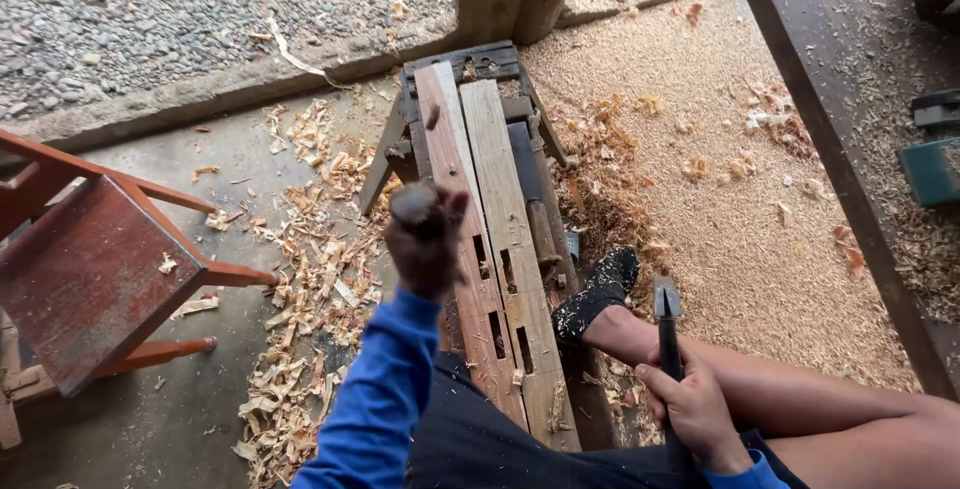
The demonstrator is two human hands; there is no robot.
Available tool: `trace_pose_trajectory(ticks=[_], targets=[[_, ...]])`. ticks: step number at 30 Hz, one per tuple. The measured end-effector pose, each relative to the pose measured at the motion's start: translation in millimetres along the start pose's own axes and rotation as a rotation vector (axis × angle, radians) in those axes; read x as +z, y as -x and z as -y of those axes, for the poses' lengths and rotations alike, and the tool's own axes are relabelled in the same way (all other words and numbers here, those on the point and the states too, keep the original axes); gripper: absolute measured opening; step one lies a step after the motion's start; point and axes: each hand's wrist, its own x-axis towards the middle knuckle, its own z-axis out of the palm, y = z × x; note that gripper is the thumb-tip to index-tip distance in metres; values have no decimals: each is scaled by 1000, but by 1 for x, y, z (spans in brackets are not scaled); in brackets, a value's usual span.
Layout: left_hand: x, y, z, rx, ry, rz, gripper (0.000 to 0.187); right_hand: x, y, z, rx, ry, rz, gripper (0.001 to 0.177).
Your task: Manually carving or shaping a wooden plank using a chisel and a hammer.
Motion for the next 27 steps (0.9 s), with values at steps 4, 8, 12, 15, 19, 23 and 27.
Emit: trace_pose_trajectory(ticks=[4,8,12,15,19,23,27], targets=[[35,50,11,-340,260,-44,26,1,-14,-12,13,-23,7,17],[51,67,38,-109,-9,11,26,-3,-18,-29,-21,-36,11,19],[53,75,45,-57,-64,113,28,-7,-18,-39,21,15,-46,21],[61,90,64,97,134,267,41,-11,-21,-51,44,-17,-45,22],[58,61,25,69,-4,458,31,-11,-34,-52,28,-35,-52,24],[65,46,47,-145,-49,579,26,-5,-25,-45,18,17,-32,24],[79,65,51,-197,253,653,20,7,-16,-30,18,73,-21,23]])
